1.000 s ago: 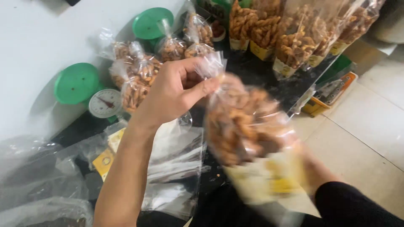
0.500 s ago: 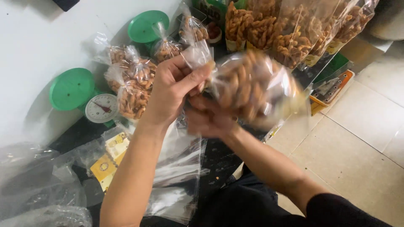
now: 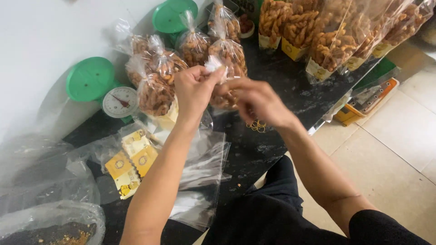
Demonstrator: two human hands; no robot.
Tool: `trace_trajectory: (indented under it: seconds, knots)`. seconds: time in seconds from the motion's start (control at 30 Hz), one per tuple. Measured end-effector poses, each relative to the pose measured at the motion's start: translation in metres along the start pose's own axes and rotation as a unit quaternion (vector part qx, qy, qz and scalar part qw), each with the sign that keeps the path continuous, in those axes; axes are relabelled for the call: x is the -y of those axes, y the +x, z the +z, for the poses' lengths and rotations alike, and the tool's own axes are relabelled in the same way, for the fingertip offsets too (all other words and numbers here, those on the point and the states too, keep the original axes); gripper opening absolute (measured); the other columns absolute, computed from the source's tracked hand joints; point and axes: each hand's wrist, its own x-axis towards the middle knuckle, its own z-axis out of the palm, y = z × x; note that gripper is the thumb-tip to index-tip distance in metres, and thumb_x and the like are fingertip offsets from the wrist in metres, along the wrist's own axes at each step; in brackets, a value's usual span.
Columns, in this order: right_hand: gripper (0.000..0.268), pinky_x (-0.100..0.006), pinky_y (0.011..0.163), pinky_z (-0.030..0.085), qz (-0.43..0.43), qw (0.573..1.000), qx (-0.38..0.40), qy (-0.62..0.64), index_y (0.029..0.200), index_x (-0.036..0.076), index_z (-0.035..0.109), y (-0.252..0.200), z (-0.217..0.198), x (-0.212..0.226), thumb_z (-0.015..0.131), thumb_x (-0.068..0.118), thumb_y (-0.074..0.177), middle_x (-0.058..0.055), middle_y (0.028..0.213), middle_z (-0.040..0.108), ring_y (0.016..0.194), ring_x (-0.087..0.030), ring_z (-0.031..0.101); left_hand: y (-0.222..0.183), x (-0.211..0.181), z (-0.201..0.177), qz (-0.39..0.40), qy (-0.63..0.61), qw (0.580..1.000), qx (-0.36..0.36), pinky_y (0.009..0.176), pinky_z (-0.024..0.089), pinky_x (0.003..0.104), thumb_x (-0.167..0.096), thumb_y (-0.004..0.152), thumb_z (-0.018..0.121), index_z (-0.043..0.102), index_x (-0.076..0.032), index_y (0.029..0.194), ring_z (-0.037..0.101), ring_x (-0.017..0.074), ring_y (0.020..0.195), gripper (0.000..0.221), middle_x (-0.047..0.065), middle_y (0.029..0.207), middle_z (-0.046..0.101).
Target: Packaging baked snacks into plastic bags and sealing them with rubber bands.
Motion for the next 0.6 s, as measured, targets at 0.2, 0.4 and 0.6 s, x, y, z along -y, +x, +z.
trace_trajectory:
  seconds: [0.2, 0.4, 0.6]
  knots:
    - [0.025, -0.035, 0.071, 0.056, -0.222, 0.949, -0.049, -0.218, 0.135, -0.005, 0.06, 0.005, 0.031, -0.027, 0.053, 0.002, 0.112, -0.009, 0.101, 0.069, 0.084, -0.019, 0.066, -0.004, 0.03, 0.03, -0.088, -0.068, 0.991, -0.078, 0.049, 0.035, 0.027, -0.021, 0.082, 0.083, 0.076, 0.001, 0.072, 0.047, 0.0037, 0.056, 0.026, -0.005, 0.061, 0.06]
    - [0.016, -0.03, 0.055, 0.051, 0.058, 0.954, -0.152, -0.252, 0.105, -0.002, 0.076, 0.012, 0.026, -0.022, 0.067, 0.007, 0.094, -0.004, 0.074, 0.071, 0.061, -0.011, 0.065, -0.009, 0.031, 0.027, 0.037, 0.168, 0.983, -0.057, 0.05, 0.039, 0.035, -0.031, 0.09, 0.079, 0.074, 0.0, 0.076, 0.054, 0.016, 0.047, 0.034, 0.008, 0.054, 0.061]
    - [0.016, -0.024, 0.069, 0.056, 0.018, 0.993, -0.076, -0.084, 0.106, -0.003, 0.074, 0.016, 0.007, -0.05, 0.072, 0.006, 0.093, -0.001, 0.088, 0.075, 0.079, -0.003, 0.063, -0.002, 0.036, 0.024, 0.142, 0.202, 0.968, -0.038, 0.048, 0.045, 0.036, -0.026, 0.09, 0.076, 0.071, -0.002, 0.074, 0.065, 0.0207, 0.051, 0.029, 0.008, 0.061, 0.068]
